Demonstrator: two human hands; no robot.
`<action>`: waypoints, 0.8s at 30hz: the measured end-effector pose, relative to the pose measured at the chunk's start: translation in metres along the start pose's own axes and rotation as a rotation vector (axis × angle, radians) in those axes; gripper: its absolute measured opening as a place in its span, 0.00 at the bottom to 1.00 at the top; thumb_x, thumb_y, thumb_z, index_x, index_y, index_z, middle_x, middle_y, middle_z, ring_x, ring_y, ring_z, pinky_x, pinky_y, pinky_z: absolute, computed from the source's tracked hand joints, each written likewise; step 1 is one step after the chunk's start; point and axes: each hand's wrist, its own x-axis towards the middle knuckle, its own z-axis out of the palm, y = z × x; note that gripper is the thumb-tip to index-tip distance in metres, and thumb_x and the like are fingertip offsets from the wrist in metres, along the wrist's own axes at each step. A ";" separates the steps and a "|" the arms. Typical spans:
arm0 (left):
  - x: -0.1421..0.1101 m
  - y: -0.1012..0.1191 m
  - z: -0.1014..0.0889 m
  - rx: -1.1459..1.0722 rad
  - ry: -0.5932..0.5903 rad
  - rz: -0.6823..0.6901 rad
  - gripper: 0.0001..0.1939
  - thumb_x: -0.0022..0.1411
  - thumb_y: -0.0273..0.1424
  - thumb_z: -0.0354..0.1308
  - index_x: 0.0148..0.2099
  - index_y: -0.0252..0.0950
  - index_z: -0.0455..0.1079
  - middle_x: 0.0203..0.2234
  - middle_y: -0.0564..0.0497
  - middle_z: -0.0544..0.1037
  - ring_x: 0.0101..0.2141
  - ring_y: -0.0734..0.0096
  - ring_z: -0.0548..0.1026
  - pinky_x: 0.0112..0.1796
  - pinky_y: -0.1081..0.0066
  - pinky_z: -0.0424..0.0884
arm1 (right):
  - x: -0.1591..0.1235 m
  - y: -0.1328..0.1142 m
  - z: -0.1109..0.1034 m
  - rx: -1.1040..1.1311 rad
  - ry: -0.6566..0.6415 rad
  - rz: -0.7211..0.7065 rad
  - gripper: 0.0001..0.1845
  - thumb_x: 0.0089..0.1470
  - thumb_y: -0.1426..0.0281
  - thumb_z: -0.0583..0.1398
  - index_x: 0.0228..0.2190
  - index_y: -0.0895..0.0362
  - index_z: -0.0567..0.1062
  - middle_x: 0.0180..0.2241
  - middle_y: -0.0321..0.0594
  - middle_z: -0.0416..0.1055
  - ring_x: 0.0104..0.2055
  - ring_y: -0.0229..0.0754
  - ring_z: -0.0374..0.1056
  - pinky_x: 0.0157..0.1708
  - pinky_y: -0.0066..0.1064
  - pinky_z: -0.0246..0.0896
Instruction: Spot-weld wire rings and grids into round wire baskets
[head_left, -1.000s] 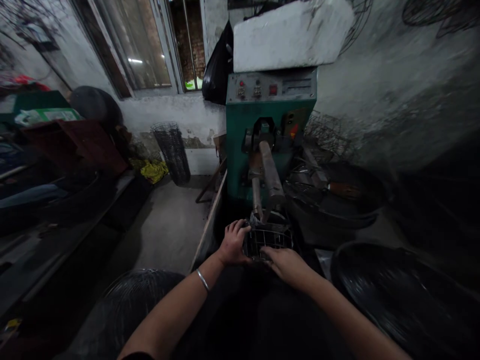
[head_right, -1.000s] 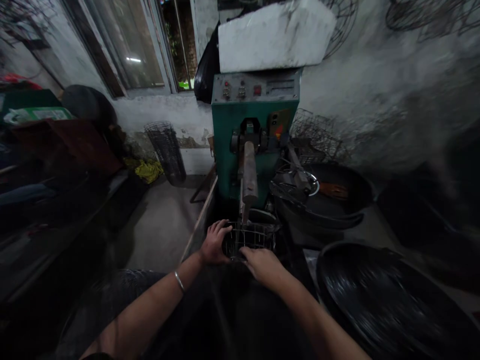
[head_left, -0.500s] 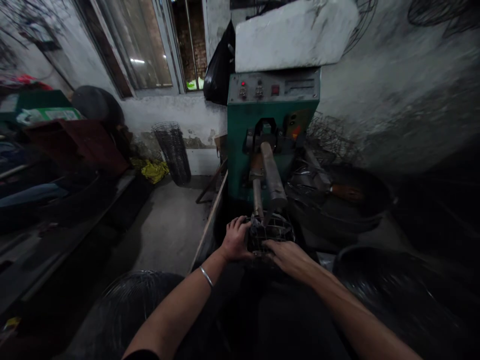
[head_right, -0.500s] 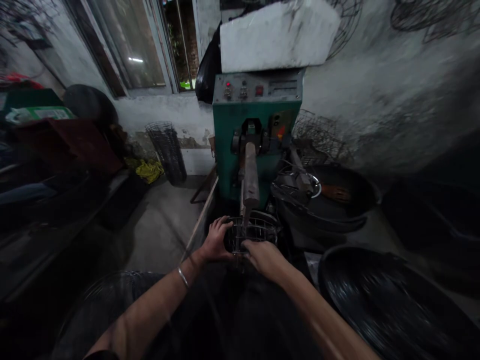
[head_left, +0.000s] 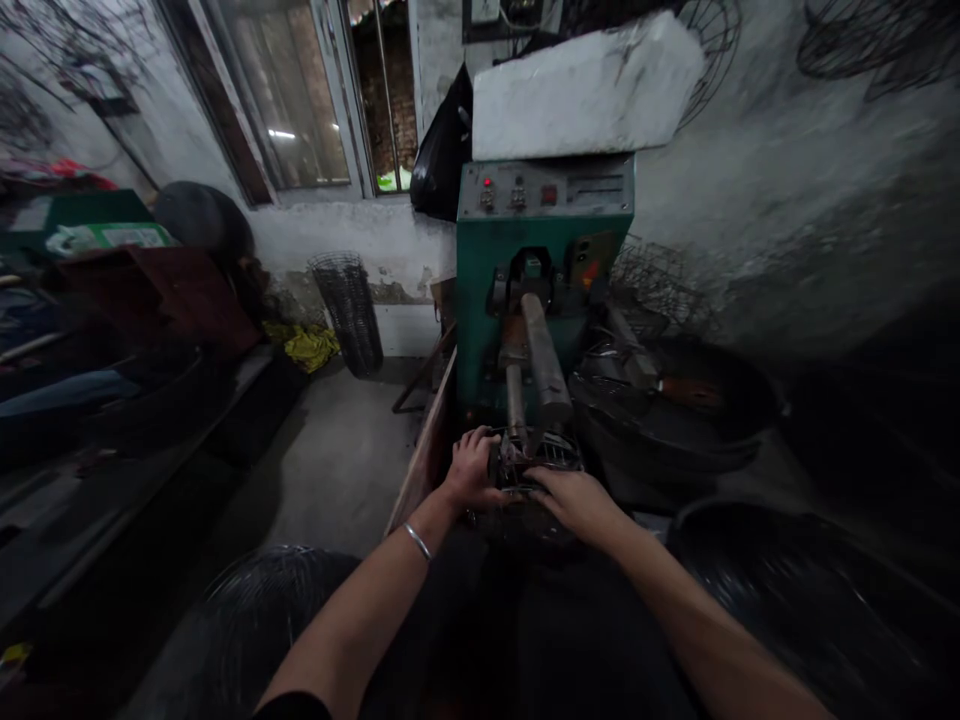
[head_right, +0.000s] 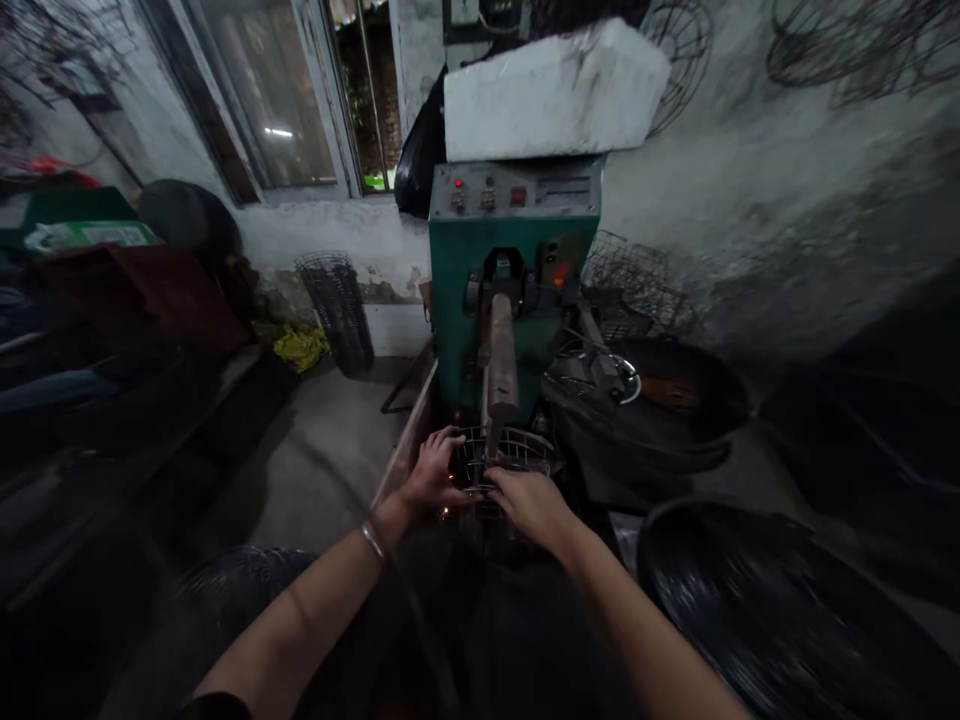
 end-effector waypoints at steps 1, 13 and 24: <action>0.002 -0.002 0.001 0.001 -0.006 -0.008 0.51 0.36 0.48 0.76 0.60 0.34 0.62 0.60 0.35 0.62 0.59 0.40 0.61 0.55 0.44 0.64 | 0.002 0.002 -0.001 0.003 0.010 -0.001 0.17 0.62 0.71 0.54 0.52 0.53 0.74 0.49 0.45 0.76 0.50 0.49 0.73 0.48 0.35 0.66; 0.008 0.000 0.002 -0.002 0.069 -0.038 0.50 0.34 0.47 0.78 0.57 0.34 0.64 0.58 0.36 0.64 0.57 0.40 0.63 0.54 0.44 0.65 | 0.011 0.008 -0.001 0.107 0.060 -0.017 0.15 0.61 0.72 0.57 0.48 0.56 0.76 0.47 0.44 0.77 0.49 0.50 0.73 0.48 0.36 0.66; 0.011 0.002 -0.007 -0.016 0.044 -0.191 0.51 0.34 0.45 0.80 0.59 0.36 0.64 0.60 0.37 0.62 0.60 0.40 0.60 0.57 0.41 0.62 | -0.013 0.044 0.025 0.231 0.368 0.276 0.14 0.57 0.66 0.55 0.37 0.55 0.79 0.40 0.46 0.79 0.42 0.52 0.76 0.44 0.39 0.69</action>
